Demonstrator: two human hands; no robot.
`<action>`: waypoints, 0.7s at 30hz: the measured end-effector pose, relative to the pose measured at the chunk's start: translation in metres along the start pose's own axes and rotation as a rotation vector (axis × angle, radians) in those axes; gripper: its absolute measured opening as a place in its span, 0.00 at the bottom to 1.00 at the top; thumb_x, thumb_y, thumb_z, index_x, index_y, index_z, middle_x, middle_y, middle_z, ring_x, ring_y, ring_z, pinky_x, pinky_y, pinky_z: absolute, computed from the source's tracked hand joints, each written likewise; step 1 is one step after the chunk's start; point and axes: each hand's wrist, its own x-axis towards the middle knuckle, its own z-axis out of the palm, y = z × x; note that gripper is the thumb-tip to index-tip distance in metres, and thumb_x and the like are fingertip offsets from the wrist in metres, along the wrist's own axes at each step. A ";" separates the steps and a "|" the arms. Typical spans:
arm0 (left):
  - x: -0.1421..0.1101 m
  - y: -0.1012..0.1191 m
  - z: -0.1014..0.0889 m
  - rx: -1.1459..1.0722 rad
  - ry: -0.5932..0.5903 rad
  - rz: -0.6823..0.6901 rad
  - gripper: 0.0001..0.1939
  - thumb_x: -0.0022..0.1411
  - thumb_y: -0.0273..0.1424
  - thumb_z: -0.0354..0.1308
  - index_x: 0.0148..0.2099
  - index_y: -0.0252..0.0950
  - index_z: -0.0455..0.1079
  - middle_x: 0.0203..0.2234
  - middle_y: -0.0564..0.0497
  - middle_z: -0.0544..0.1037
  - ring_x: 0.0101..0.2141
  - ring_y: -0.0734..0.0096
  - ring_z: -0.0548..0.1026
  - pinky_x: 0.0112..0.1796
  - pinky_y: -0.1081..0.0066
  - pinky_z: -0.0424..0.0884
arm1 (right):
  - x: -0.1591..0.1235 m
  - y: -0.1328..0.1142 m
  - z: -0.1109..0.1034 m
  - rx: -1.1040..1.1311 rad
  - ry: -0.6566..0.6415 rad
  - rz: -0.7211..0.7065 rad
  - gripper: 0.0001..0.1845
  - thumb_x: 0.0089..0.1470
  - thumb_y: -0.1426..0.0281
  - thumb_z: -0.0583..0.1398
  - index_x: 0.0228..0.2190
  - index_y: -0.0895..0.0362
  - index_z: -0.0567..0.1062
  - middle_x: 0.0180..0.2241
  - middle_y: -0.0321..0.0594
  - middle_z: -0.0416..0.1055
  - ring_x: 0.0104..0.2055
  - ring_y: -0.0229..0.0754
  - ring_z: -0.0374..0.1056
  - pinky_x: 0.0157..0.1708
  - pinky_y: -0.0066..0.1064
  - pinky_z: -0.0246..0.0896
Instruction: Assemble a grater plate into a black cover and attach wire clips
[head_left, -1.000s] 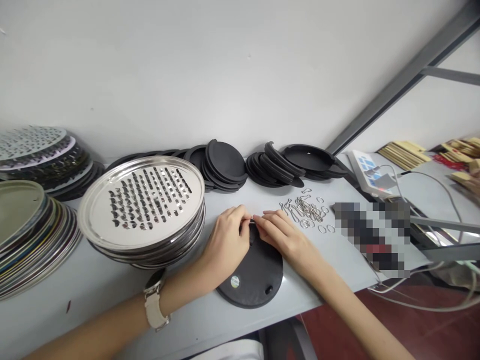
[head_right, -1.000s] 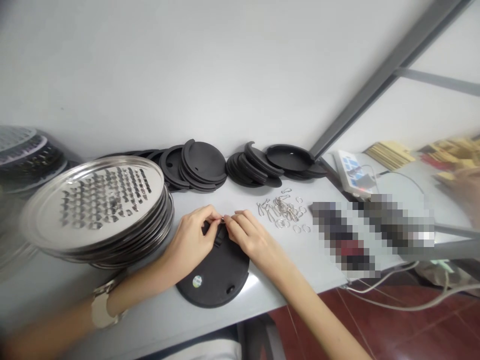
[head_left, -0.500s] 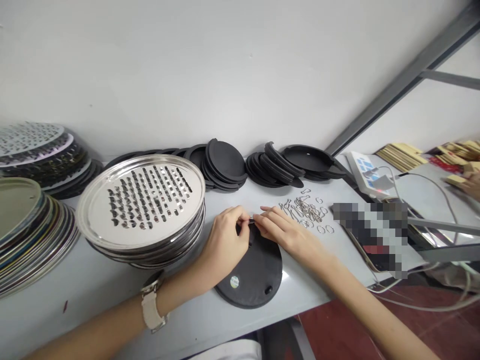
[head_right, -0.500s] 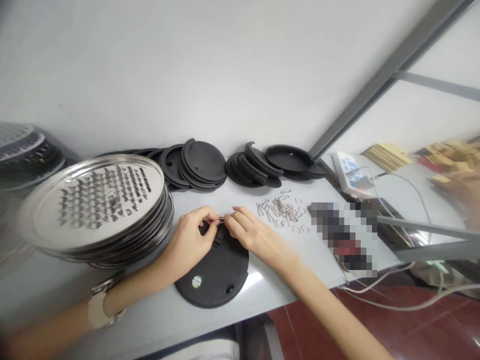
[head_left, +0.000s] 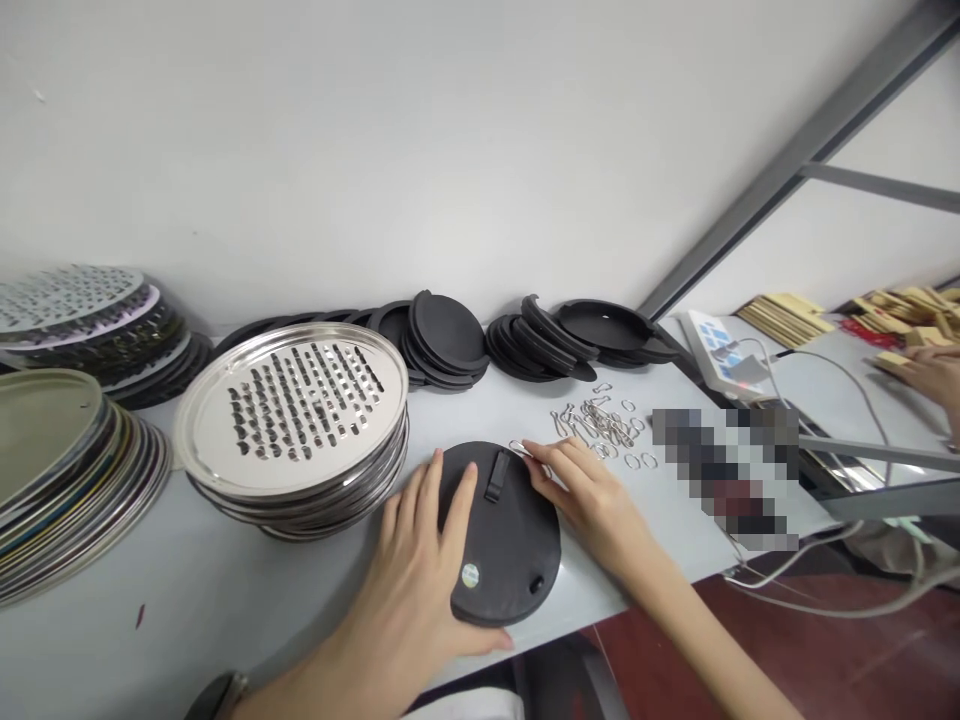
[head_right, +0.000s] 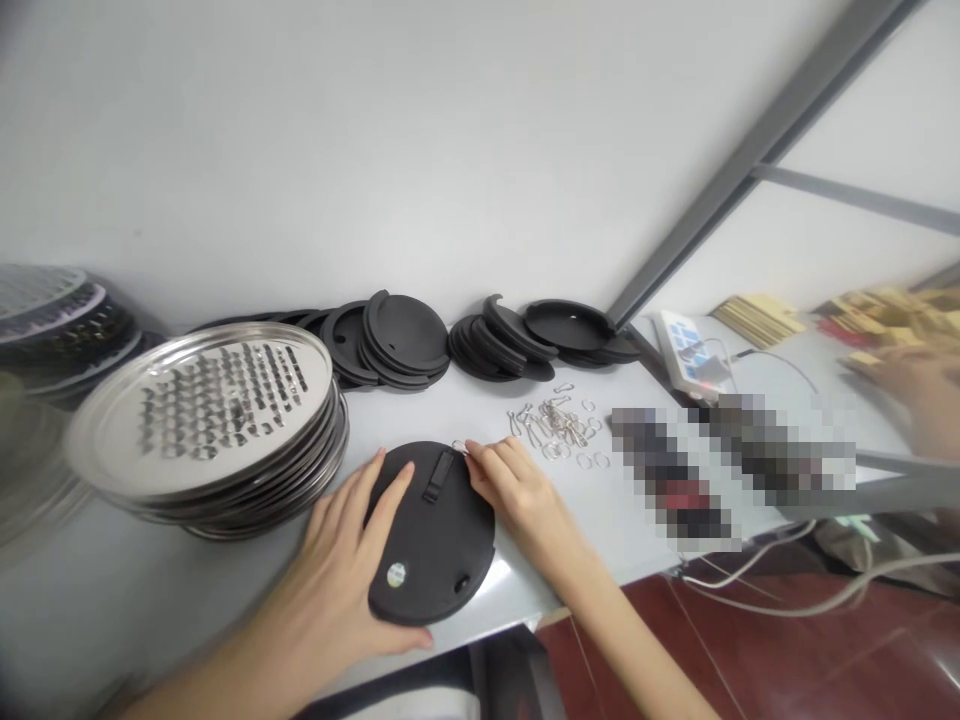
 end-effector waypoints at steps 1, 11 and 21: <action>0.000 0.000 0.000 -0.004 0.007 0.006 0.67 0.27 0.52 0.73 0.67 0.34 0.49 0.64 0.29 0.52 0.59 0.30 0.56 0.52 0.44 0.60 | -0.001 -0.003 0.003 0.014 0.025 0.019 0.12 0.63 0.74 0.53 0.48 0.57 0.69 0.32 0.44 0.69 0.34 0.44 0.66 0.34 0.36 0.68; 0.013 0.015 -0.041 -0.306 0.218 0.158 0.56 0.37 0.49 0.72 0.64 0.42 0.49 0.62 0.39 0.57 0.59 0.42 0.59 0.57 0.49 0.59 | -0.012 -0.018 0.009 0.332 0.143 0.414 0.10 0.60 0.65 0.57 0.39 0.57 0.75 0.32 0.41 0.75 0.32 0.41 0.71 0.35 0.32 0.69; 0.018 0.013 0.000 -0.945 0.174 -0.028 0.81 0.24 0.34 0.79 0.68 0.45 0.23 0.64 0.37 0.50 0.61 0.43 0.57 0.58 0.49 0.61 | -0.007 -0.038 0.014 0.469 0.151 0.525 0.13 0.61 0.62 0.56 0.35 0.57 0.76 0.33 0.41 0.77 0.31 0.42 0.72 0.34 0.32 0.70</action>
